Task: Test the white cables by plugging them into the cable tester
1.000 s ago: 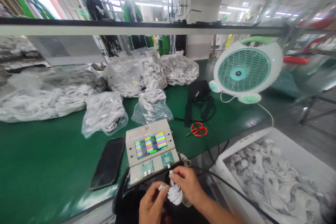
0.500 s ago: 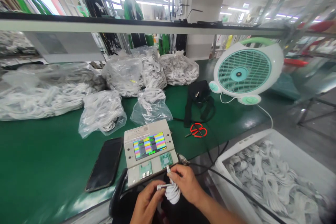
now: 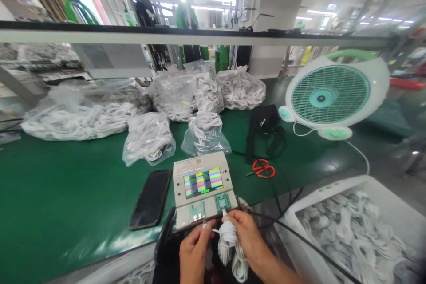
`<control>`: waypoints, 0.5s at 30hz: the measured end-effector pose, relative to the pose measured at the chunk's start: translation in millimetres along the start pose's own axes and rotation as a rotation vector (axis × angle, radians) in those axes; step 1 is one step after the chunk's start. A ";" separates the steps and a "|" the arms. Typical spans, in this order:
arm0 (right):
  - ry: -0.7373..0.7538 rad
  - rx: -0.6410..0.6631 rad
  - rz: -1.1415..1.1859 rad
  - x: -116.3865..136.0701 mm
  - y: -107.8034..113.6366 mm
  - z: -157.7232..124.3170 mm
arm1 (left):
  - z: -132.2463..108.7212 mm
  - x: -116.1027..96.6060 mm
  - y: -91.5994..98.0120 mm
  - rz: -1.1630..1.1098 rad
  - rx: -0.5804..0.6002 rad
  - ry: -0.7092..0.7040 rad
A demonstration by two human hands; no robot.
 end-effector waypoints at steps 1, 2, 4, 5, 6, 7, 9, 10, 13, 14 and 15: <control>-0.004 -0.001 -0.008 -0.8 0.5 0.2 | 1.2 1.1 1.6 -0.012 -0.024 0.004; -0.011 0.002 -0.017 -1.8 0.7 0.3 | 2.2 1.7 3.2 -0.019 -0.045 0.004; -0.026 0.008 -0.016 -4.0 1.1 0.4 | 3.4 0.0 5.3 -0.007 -0.064 -0.019; -0.030 0.009 -0.006 -5.1 1.5 0.6 | 3.6 -1.4 5.7 0.001 -0.066 -0.031; -0.033 0.016 0.004 -6.4 1.4 0.9 | 3.6 -2.5 6.0 0.002 -0.068 -0.036; -0.034 0.023 0.010 -7.7 1.4 1.4 | 3.4 -3.9 6.6 0.000 -0.075 -0.041; -0.036 0.033 0.011 -10.6 1.8 2.9 | 2.3 -7.9 8.9 -0.020 -0.114 -0.057; -0.040 0.036 0.007 -12.2 2.3 4.0 | 1.6 -9.1 8.9 -0.034 -0.127 -0.056; -0.052 0.061 0.008 -16.4 3.5 7.7 | -0.7 -10.3 5.1 -0.134 -0.144 -0.020; -0.052 0.077 0.005 -17.3 3.3 9.1 | -1.4 -8.0 2.6 -0.199 -0.142 0.021; -0.052 0.092 0.000 -18.1 3.1 10.5 | -1.8 -6.1 1.0 -0.266 -0.150 0.055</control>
Point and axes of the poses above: each hand's wrist, its own z-axis towards the middle knuckle, its own y-axis out of the back of the hand, x = y × z, the point moved 9 cm from there along z, towards the middle knuckle, and after that the axes turned 7 degrees about -x, right-handed, at the moved point
